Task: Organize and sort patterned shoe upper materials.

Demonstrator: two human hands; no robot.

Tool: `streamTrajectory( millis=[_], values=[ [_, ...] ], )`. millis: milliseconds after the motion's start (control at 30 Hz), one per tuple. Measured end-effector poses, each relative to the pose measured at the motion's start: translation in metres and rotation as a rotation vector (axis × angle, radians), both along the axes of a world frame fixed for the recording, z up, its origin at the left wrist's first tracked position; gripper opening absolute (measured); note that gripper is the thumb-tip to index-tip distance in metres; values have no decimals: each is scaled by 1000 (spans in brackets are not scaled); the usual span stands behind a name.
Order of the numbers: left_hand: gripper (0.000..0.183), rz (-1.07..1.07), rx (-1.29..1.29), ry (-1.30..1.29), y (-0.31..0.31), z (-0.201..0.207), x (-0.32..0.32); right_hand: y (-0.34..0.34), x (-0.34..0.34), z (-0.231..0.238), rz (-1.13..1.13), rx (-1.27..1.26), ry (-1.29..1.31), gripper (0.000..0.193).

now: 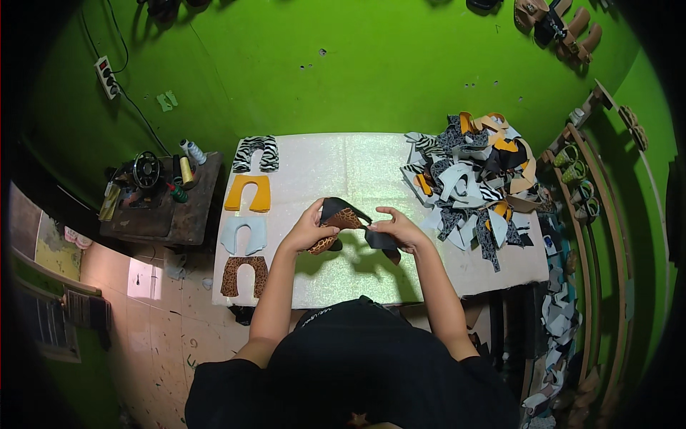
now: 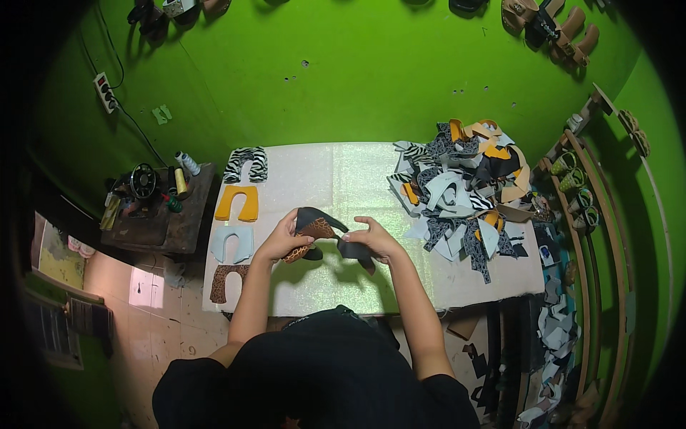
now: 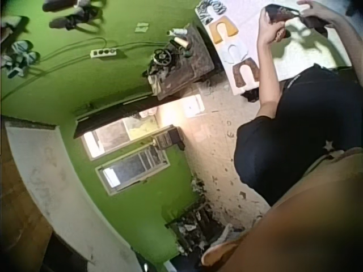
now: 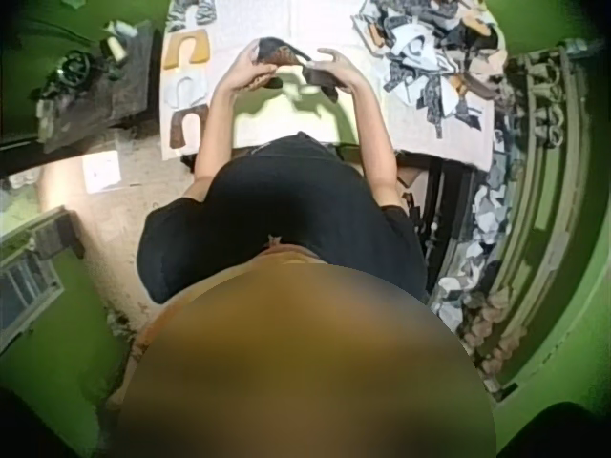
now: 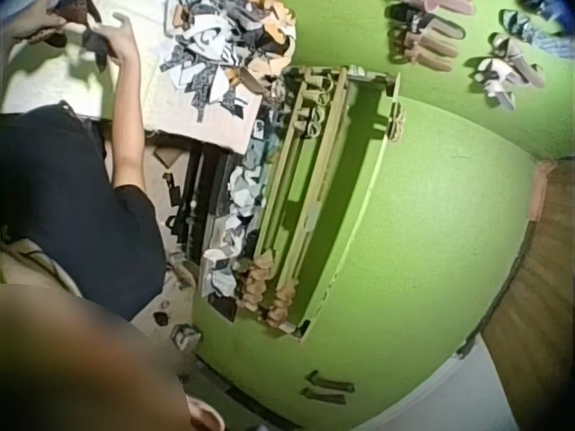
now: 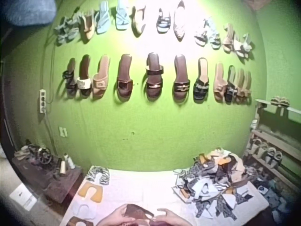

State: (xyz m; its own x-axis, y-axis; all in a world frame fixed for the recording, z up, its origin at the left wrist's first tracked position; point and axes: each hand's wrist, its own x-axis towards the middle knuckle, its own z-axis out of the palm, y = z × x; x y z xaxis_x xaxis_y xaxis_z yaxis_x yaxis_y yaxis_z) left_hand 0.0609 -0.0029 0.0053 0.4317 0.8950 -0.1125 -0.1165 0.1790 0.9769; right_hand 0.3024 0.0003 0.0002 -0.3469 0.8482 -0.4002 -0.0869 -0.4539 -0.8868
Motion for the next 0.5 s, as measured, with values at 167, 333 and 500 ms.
streamTrajectory(
  millis=[167, 333, 500],
  values=[
    [68, 42, 19, -107, 0, 7, 11, -7, -3, -6, 417, -188, 190, 74],
    [70, -25, 65, -126, 5, 13, 23, -5, -4, -18, 140, -310, -121, 80],
    [70, -28, 45, -90, 3, 15, 37, -1, 16, -22, 420, -123, 87, 67]
  ],
)
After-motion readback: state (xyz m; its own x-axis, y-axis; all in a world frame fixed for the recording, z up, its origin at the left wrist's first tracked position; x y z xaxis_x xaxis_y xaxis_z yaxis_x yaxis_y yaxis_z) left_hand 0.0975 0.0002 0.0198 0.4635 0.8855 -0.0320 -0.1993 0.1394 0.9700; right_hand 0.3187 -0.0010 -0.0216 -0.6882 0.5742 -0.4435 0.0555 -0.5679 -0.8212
